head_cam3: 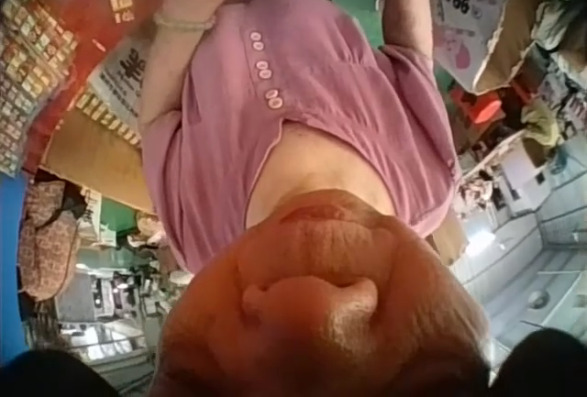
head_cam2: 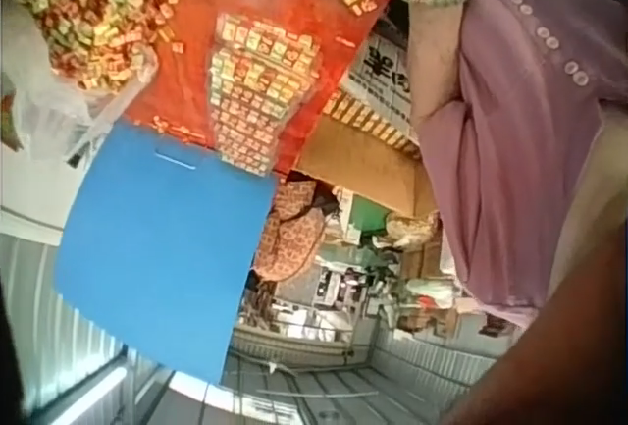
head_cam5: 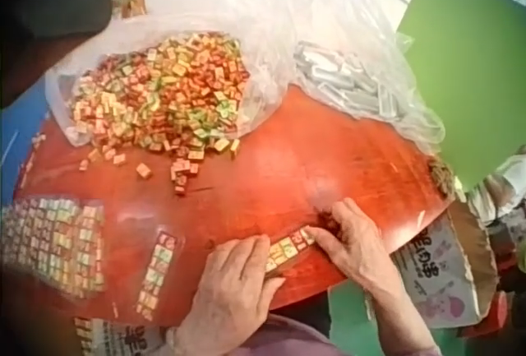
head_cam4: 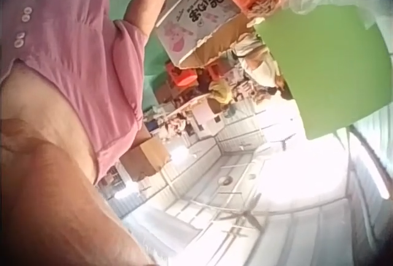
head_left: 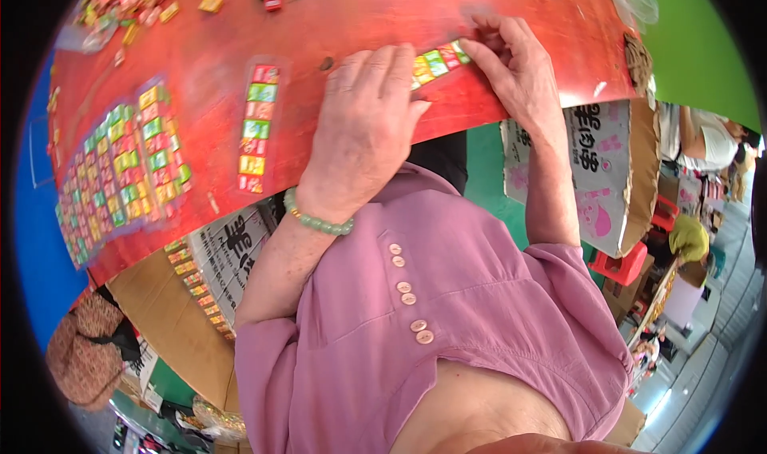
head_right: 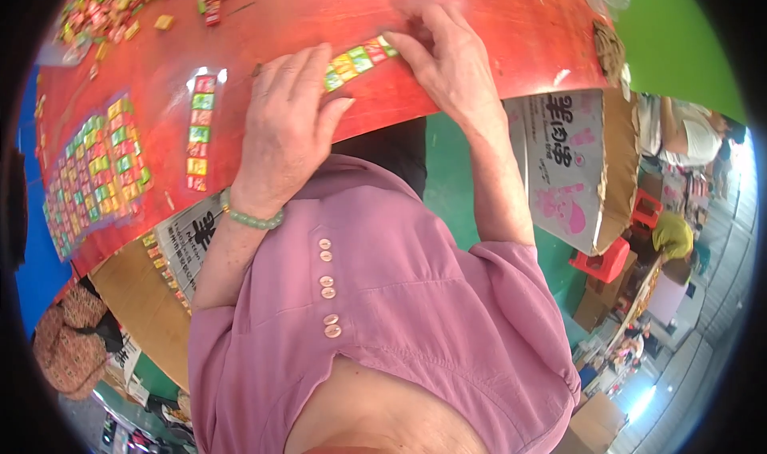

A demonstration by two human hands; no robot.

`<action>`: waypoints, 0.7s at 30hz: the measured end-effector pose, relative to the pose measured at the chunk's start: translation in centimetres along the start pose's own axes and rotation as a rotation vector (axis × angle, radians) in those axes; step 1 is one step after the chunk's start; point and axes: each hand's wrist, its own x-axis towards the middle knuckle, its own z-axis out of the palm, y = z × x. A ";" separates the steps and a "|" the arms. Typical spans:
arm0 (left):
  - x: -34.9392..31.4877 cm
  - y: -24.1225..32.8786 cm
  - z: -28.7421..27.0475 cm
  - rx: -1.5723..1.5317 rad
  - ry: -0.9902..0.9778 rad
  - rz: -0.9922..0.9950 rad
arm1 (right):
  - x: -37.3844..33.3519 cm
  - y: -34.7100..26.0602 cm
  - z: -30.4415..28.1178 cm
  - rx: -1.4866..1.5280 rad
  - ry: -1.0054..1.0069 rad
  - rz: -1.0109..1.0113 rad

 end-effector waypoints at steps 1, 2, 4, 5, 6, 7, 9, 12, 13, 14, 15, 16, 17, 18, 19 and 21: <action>0.1 0.2 0.1 0.005 -0.008 0.002 | 0.0 0.1 -0.1 0.015 -0.006 -0.013; 0.0 0.3 0.0 0.019 0.011 0.009 | -0.1 0.1 0.1 0.108 -0.045 0.052; -0.3 0.3 0.2 0.020 0.019 0.001 | -0.3 0.2 0.3 0.218 -0.084 0.143; -0.4 0.4 0.1 0.000 0.027 0.009 | -0.3 0.3 0.4 0.261 -0.086 0.140; -0.4 0.4 0.2 0.003 0.050 0.027 | -0.1 0.8 0.4 0.341 -0.098 0.147; -0.5 0.3 0.0 0.020 0.050 0.020 | 0.0 1.1 0.5 0.421 -0.112 0.155; -1.0 0.5 -0.5 0.001 0.054 0.004 | 0.3 0.9 0.4 0.533 -0.166 0.190; -1.5 0.9 -3.1 0.075 0.082 -0.016 | 1.3 -1.2 1.0 0.652 -0.245 0.213; -1.9 0.9 -3.9 0.107 0.103 -0.029 | 1.6 -2.3 1.5 0.661 -0.269 0.201; -2.5 0.8 -4.7 0.112 0.102 -0.031 | 2.0 -3.5 2.0 0.665 -0.272 0.198; -3.0 0.4 -5.5 0.138 0.119 -0.071 | 2.6 -4.5 2.7 0.614 -0.326 0.149; -3.4 0.1 -6.1 0.164 0.135 -0.110 | 3.1 -5.3 3.4 0.563 -0.380 0.099; -4.0 0.0 -6.8 0.178 0.134 -0.113 | 3.5 -5.8 4.5 0.574 -0.385 0.091; -4.7 -0.1 -7.2 0.234 0.138 -0.171 | 4.1 -6.3 5.7 0.586 -0.427 0.038; -5.3 -0.3 -7.4 0.291 0.143 -0.229 | 4.6 -6.6 6.7 0.597 -0.469 -0.016; -6.0 -0.5 -8.1 0.346 0.144 -0.255 | 5.1 -7.8 8.4 0.629 -0.495 -0.033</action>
